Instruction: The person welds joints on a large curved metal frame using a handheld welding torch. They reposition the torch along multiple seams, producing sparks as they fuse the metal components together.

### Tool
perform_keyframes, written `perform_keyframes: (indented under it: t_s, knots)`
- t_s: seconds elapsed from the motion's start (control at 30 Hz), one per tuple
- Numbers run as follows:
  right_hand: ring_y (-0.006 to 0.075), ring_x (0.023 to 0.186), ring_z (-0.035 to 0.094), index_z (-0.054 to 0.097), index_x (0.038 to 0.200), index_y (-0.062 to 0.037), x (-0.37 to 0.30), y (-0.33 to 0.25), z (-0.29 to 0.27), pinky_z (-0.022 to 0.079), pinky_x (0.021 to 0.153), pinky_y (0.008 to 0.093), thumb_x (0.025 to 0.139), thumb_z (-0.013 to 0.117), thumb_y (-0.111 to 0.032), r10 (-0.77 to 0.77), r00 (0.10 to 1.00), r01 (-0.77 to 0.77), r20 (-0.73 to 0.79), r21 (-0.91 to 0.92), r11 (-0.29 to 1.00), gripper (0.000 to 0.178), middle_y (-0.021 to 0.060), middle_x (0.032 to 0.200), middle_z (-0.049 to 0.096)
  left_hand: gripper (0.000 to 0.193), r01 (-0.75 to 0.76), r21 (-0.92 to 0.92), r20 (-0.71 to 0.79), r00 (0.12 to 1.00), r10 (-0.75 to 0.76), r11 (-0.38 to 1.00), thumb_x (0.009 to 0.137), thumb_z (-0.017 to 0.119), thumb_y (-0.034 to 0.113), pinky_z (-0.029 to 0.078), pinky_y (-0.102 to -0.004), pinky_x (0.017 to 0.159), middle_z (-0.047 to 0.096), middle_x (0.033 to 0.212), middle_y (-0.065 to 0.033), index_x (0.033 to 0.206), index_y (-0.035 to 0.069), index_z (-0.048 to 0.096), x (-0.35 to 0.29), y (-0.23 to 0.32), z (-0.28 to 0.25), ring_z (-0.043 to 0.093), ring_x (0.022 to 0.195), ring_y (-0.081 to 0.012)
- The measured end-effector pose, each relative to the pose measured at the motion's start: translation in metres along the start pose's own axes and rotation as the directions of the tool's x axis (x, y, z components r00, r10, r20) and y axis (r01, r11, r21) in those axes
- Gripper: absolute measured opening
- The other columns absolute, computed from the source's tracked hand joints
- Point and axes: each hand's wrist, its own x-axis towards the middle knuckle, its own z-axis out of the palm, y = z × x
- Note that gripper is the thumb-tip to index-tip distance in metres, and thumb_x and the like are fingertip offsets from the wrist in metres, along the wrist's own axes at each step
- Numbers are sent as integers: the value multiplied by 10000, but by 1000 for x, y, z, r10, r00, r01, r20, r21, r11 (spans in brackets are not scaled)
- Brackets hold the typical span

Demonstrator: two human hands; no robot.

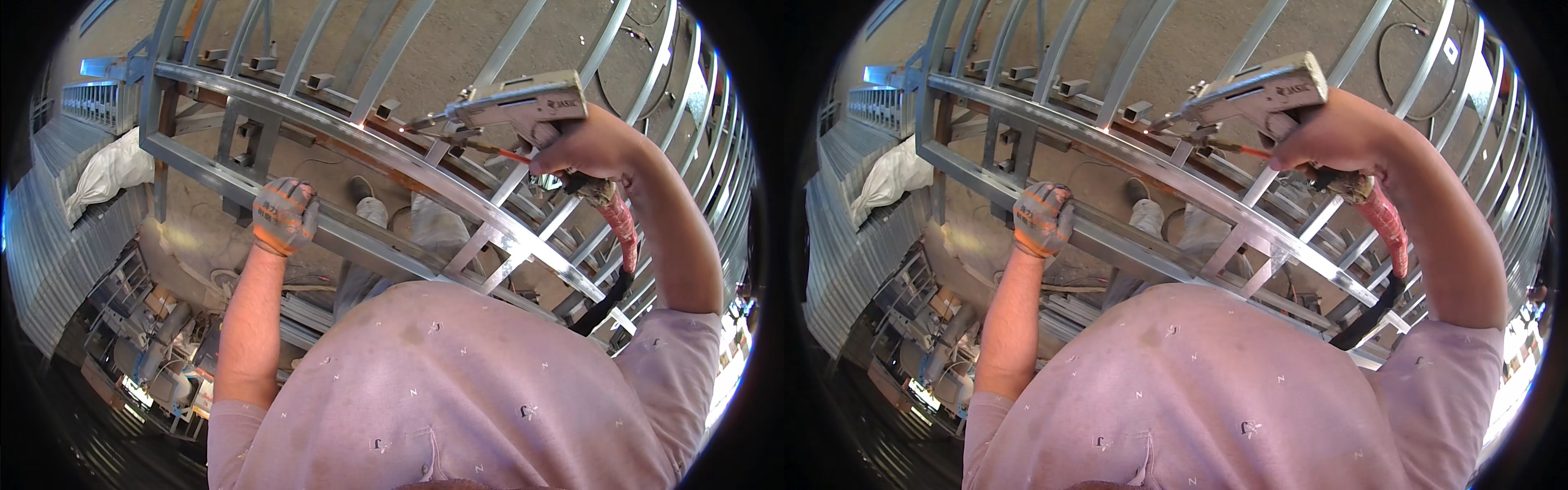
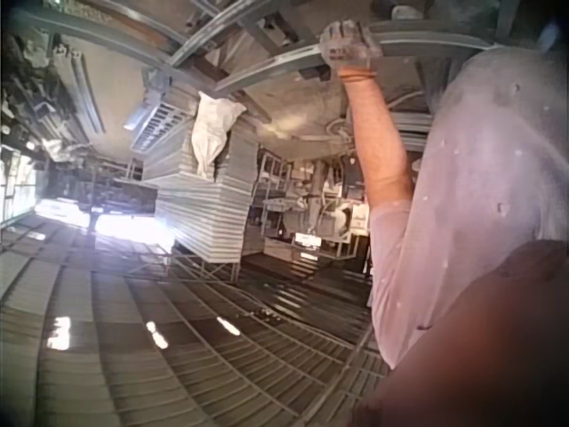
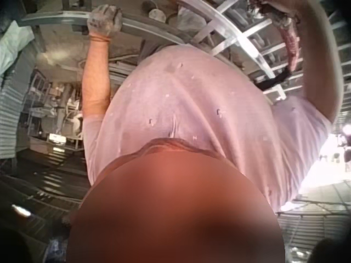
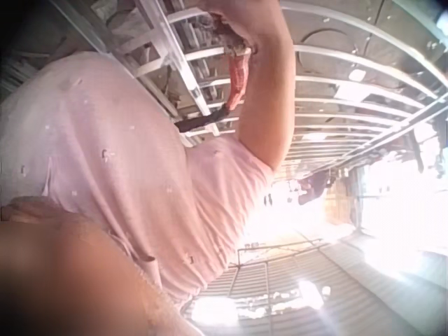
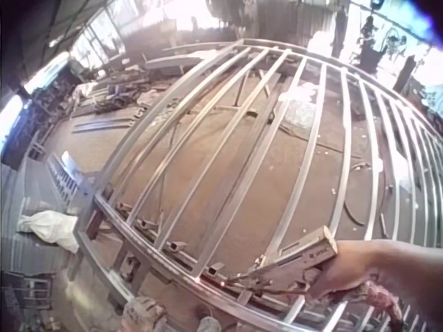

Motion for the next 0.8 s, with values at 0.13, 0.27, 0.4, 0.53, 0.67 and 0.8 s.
perform_keyframes:
  t_s: [0.13, 0.27, 0.4, 0.53, 0.67, 0.8]
  knots:
    - [191, 843, 698, 738, 1220, 3, -20, 14, -8, 576, 779, 338, 739, 866, -119, 38, 999, -38, 20, 11, 999, 512, 111, 992, 761, 137, -20, -7, -26, 999, 20, 1000, 763, 727, 98, 566, -459, 749, 678, 846, -112, 874, 81, 649, -2, -2, 1, 688, 821, -339]
    - [196, 894, 699, 738, 1217, 0, -34, 22, -1, 577, 836, 336, 716, 880, -114, 72, 997, -74, 42, 63, 995, 533, 114, 1024, 763, 120, 21, -36, 52, 998, -19, 999, 788, 700, 129, 559, -474, 760, 680, 866, -114, 891, 76, 669, -3, -3, 2, 678, 835, -360]
    - [194, 893, 702, 736, 1212, -2, -36, 25, 5, 583, 839, 340, 708, 890, -127, 98, 994, -100, 43, 40, 994, 542, 113, 1028, 765, 111, 18, -2, 29, 999, -18, 1000, 798, 697, 135, 551, -481, 739, 679, 868, -123, 893, 83, 671, -4, -2, 2, 677, 835, -371]
    - [193, 876, 704, 733, 1211, 3, -37, 25, 8, 591, 823, 344, 706, 891, -130, 115, 993, -116, 35, 50, 992, 545, 113, 1016, 763, 110, 44, 5, 45, 998, -44, 999, 800, 697, 132, 552, -479, 739, 686, 881, -129, 899, 88, 676, -4, 0, 2, 679, 835, -376]
    - [193, 861, 706, 734, 1208, 4, -38, 24, 7, 595, 818, 346, 709, 888, -129, 114, 993, -115, 36, 28, 993, 538, 113, 1004, 764, 120, 41, 14, 42, 998, -42, 999, 792, 701, 113, 552, -480, 739, 688, 883, -128, 907, 87, 677, -2, 1, 1, 678, 832, -383]
    - [193, 854, 713, 738, 1212, 0, -37, 23, 7, 599, 820, 344, 708, 883, -127, 91, 995, -92, 45, -1, 996, 539, 119, 996, 768, 126, 25, 9, 38, 999, -26, 1000, 777, 708, 94, 559, -477, 740, 683, 862, -129, 896, 76, 669, -1, 3, 0, 682, 824, -375]
